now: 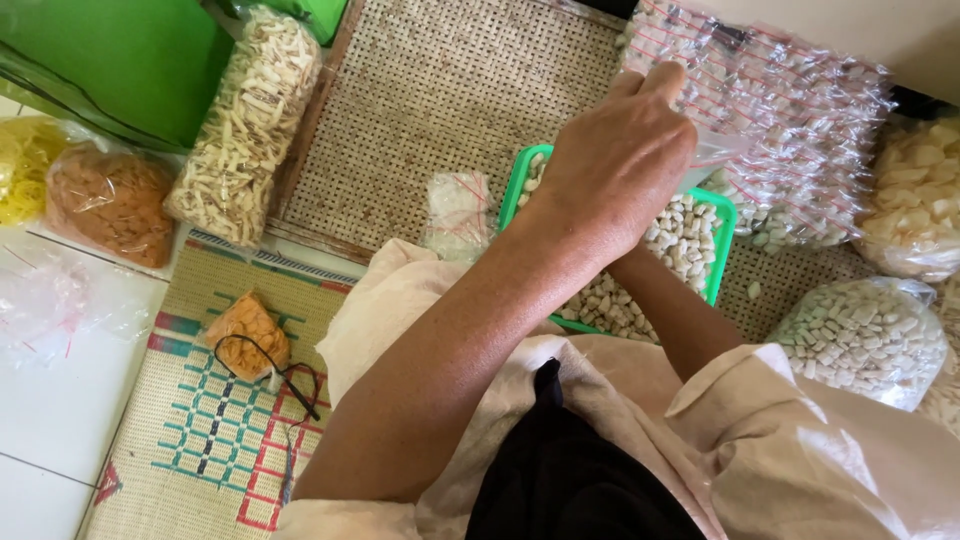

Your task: The person scoops small white food items from a green tray into clear plastic bags, seals each bag, and places it aside. The process is repeated continuously throughout the clip.

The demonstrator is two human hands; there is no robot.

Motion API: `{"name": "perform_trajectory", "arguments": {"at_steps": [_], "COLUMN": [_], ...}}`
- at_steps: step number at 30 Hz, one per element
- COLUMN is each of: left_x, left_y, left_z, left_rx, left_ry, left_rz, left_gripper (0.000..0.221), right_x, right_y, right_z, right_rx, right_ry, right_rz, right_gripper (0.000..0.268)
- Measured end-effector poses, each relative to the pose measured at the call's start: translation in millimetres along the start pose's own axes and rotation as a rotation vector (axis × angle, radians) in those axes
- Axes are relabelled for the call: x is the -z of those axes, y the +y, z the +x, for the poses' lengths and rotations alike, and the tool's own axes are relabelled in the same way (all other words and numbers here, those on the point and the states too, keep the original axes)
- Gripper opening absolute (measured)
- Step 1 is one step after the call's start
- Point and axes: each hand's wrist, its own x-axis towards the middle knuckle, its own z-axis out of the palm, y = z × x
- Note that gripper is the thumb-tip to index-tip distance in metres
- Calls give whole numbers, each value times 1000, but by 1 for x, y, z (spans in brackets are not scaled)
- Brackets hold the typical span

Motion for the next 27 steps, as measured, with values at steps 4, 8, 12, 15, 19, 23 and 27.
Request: {"name": "perform_trajectory", "arguments": {"at_steps": [4, 8, 12, 15, 19, 23, 27], "left_x": [-11, -14, -2, 0, -36, -32, -23], "left_y": [-12, -23, -21, -19, -12, 7, 14], "left_z": [4, 3, -7, -14, -10, -14, -17], "left_rx": [-31, -96, -151, -171, -215, -247, -274], "left_ry": [-35, -107, -100, -51, -62, -113, -199], "left_rz": [22, 55, -93, -290, -246, -189, -215], "left_gripper": [18, 38, 46, 17, 15, 14, 8], "right_x": [22, 40, 57, 81, 201, 254, 234], "right_y": [-9, -20, -23, 26, -18, -63, -65], "right_z": [9, 5, -6, -36, -71, -89, -92], "right_rx": [-65, -145, -239, -203, -304, -96, -36], "right_ry": [-33, -67, -92, 222, 435, 569, 588], "right_rz": [139, 290, 436, 529, 593, 513, 397], "right_gripper": [8, 10, 17, 34, 32, 25, 28]}}
